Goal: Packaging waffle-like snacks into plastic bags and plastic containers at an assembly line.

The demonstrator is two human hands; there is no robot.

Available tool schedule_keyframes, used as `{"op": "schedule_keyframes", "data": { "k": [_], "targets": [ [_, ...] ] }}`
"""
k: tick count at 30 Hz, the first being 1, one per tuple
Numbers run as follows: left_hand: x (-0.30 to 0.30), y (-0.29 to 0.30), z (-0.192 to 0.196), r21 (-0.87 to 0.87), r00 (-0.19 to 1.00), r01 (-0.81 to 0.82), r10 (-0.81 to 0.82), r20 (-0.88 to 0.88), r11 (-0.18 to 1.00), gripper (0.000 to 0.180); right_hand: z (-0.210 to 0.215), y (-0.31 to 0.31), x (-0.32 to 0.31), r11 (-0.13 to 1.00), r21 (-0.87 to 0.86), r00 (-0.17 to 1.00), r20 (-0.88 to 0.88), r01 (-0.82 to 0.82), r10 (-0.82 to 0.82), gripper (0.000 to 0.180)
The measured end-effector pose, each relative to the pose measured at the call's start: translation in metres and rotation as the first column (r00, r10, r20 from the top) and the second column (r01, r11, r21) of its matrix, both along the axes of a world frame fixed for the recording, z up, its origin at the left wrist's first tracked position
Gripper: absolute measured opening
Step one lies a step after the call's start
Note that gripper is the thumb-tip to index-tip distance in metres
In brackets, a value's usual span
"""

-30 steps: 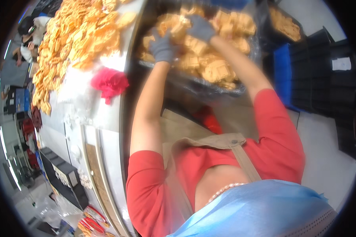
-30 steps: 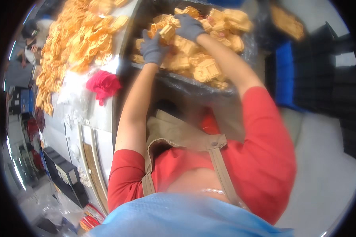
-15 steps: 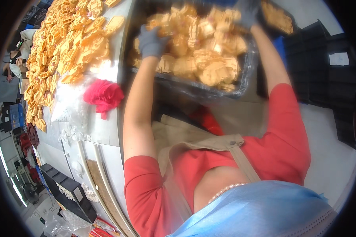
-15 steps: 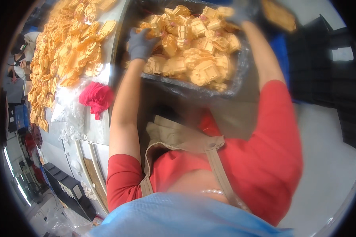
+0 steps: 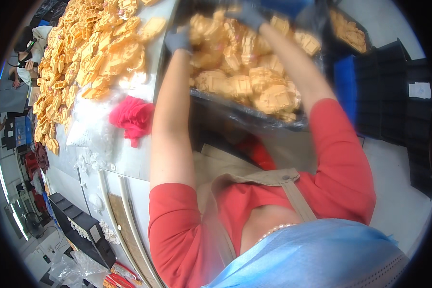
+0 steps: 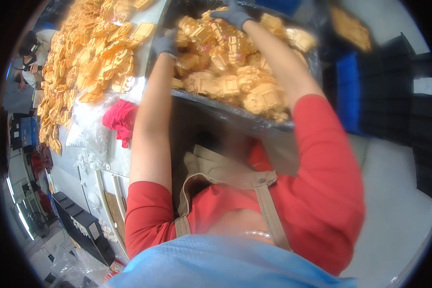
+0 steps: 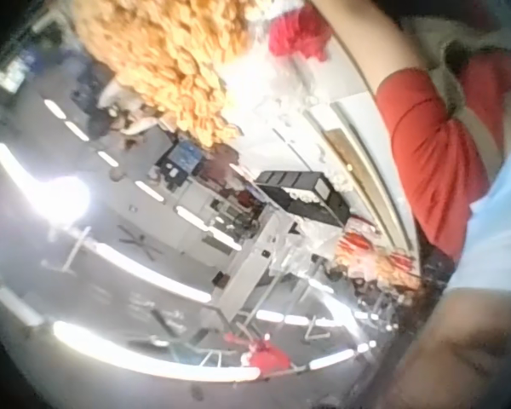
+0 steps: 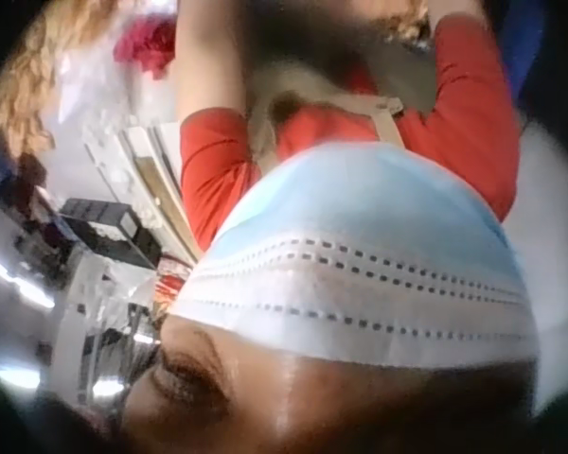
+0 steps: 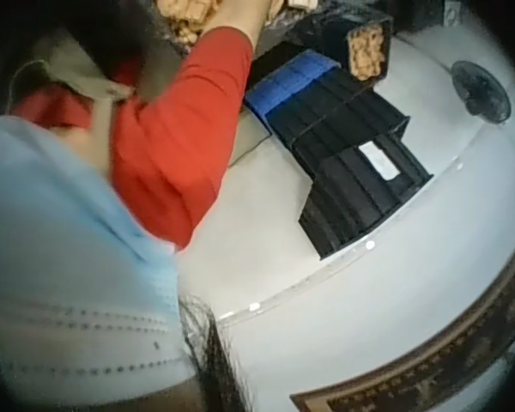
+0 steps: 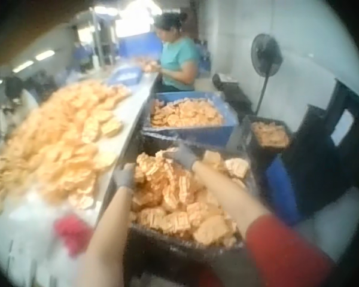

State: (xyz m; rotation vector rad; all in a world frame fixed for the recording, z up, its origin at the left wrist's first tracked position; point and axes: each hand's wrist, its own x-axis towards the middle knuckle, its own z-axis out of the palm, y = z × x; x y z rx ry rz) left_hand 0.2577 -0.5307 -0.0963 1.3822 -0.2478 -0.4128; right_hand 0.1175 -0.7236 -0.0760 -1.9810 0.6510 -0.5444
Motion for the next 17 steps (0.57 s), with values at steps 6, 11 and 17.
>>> {"op": "schedule_keyframes", "data": {
  "k": [6, 11, 17],
  "targets": [
    [0.009, -0.015, 0.002, 0.400, 0.936, 0.003, -0.144, 0.322, 0.917, 0.078, 0.005, 0.009, -0.019, 0.933, -0.130, 0.915, -0.281, -0.336, 0.290, 0.083],
    [-0.059, 0.035, 0.011, 0.559, 0.552, -0.218, -0.371, 0.747, 0.800, 0.075, 0.029, 0.015, -0.031, 0.888, 0.017, 0.696, -0.616, -0.459, 0.371, 0.097],
    [-0.074, 0.054, 0.000, 0.771, 0.497, -0.189, -0.618, 0.609, 0.608, 0.072, 0.021, 0.001, -0.016, 0.856, -0.031, 0.645, -0.672, -0.516, 0.364, 0.078]
  ]
}}
